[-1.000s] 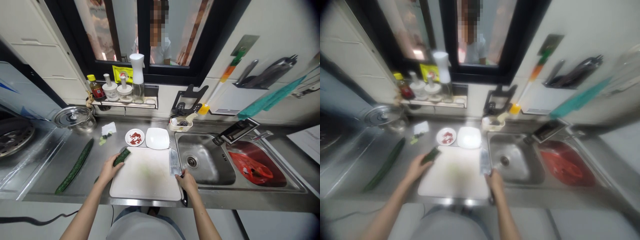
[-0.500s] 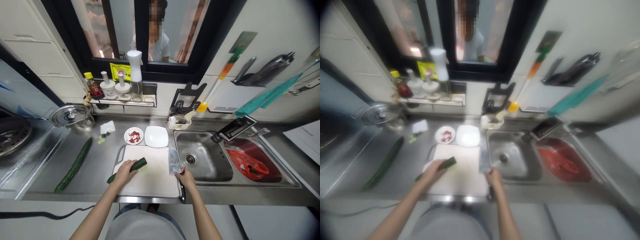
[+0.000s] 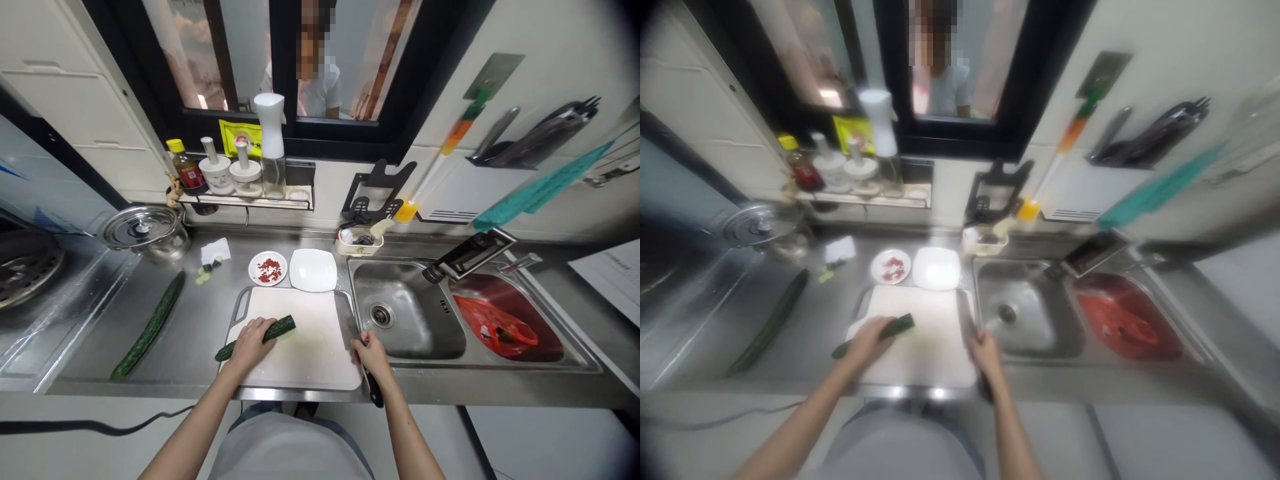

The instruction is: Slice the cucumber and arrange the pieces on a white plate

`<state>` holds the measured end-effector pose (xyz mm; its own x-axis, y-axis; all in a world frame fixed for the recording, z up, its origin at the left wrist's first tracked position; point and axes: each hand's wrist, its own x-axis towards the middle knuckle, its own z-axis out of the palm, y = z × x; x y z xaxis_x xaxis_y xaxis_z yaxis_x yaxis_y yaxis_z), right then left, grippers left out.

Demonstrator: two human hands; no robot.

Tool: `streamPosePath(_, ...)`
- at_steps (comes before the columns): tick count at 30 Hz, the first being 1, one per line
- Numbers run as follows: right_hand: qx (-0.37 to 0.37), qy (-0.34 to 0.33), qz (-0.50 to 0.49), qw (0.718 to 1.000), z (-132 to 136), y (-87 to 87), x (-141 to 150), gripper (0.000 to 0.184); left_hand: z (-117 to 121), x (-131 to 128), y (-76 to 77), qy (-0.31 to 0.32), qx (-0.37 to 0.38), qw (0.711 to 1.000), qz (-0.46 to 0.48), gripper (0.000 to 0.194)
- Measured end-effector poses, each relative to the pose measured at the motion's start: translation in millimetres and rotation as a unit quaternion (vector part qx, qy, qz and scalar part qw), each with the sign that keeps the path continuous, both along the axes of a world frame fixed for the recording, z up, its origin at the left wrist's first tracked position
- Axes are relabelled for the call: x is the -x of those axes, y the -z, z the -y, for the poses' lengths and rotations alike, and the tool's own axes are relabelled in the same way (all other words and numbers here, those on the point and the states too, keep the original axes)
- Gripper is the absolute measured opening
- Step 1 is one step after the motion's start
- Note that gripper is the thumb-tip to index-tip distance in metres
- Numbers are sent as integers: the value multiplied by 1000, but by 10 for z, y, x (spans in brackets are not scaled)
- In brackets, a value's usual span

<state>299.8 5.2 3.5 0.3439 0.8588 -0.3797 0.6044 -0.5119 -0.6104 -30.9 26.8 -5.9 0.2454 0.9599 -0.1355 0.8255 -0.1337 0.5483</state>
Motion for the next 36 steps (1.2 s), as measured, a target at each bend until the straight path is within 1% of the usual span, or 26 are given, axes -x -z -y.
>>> streamPosePath(4,-7,-35,10,999,26,-95,96,23,24,-21,9,-7,-6,1000,9,60)
streamPosePath(6,0,-62,19,998,34,-170,175,27,31,-43,9,-2,-15,1000,14,62)
streamPosePath(8,6,-105,29,994,39,-251,286,27,24,-74,16,7,-33,999,26,57)
streamPosePath(11,22,-181,62,981,39,-370,505,24,-19,-125,46,15,-68,996,48,45)
streamPosePath(15,38,-245,105,963,21,-514,818,24,-110,-181,124,23,-106,992,69,33)
streamPosePath(19,51,-276,156,947,-5,-618,1053,27,-149,-210,209,47,-126,987,86,31)
streamPosePath(22,55,-297,174,937,-16,-641,1154,29,-132,-214,244,59,-135,986,79,33)
streamPosePath(29,52,-322,192,926,5,-638,1261,31,-108,-212,292,79,-169,982,38,34)
streamPosePath(36,60,-330,208,919,17,-695,1300,32,-112,-208,312,83,-214,973,32,33)
